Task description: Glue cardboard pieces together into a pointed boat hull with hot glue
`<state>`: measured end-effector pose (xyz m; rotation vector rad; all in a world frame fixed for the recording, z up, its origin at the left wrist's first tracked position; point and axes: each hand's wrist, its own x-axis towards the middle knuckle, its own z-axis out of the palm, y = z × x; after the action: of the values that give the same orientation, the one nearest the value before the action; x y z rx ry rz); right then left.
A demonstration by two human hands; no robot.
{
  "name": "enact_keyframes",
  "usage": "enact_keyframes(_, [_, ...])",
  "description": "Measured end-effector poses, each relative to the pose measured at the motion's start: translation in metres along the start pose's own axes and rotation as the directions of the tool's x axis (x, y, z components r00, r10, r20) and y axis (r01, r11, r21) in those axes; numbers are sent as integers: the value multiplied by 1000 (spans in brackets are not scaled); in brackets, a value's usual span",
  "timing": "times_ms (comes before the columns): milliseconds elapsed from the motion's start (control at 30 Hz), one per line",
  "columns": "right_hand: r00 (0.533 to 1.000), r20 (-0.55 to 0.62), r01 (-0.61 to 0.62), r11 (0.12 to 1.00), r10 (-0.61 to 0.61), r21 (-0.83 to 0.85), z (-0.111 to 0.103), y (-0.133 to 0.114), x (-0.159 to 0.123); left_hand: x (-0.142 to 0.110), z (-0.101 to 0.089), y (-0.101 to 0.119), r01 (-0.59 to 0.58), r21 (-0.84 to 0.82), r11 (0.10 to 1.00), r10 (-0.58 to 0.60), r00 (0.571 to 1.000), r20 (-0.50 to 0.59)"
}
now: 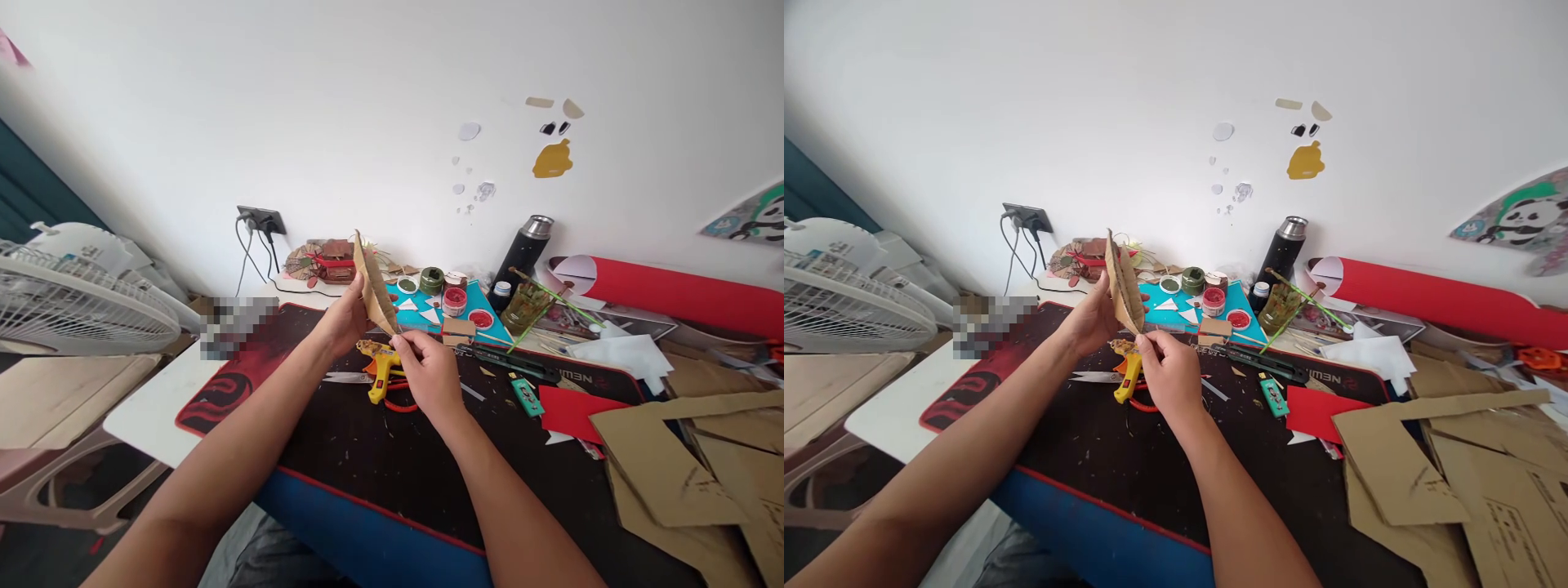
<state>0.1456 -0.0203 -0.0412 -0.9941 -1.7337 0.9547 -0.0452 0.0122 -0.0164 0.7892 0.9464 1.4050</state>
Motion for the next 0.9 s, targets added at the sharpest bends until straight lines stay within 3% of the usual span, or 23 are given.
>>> enact_keyframes(300, [998,52,24,994,-18,-109,5,-2,-6,-11,-2,-8,-63,-73,995,58,996,-74])
enact_keyframes(667, [998,63,18,995,-12,-101,6,0,-7,-9,-1,-13,-180,-24,983,176,977,-118])
enact_keyframes(900, [999,44,0,997,3,-78,6,4,-6,-5,-7,-4,-252,-26,967,243,953,-181])
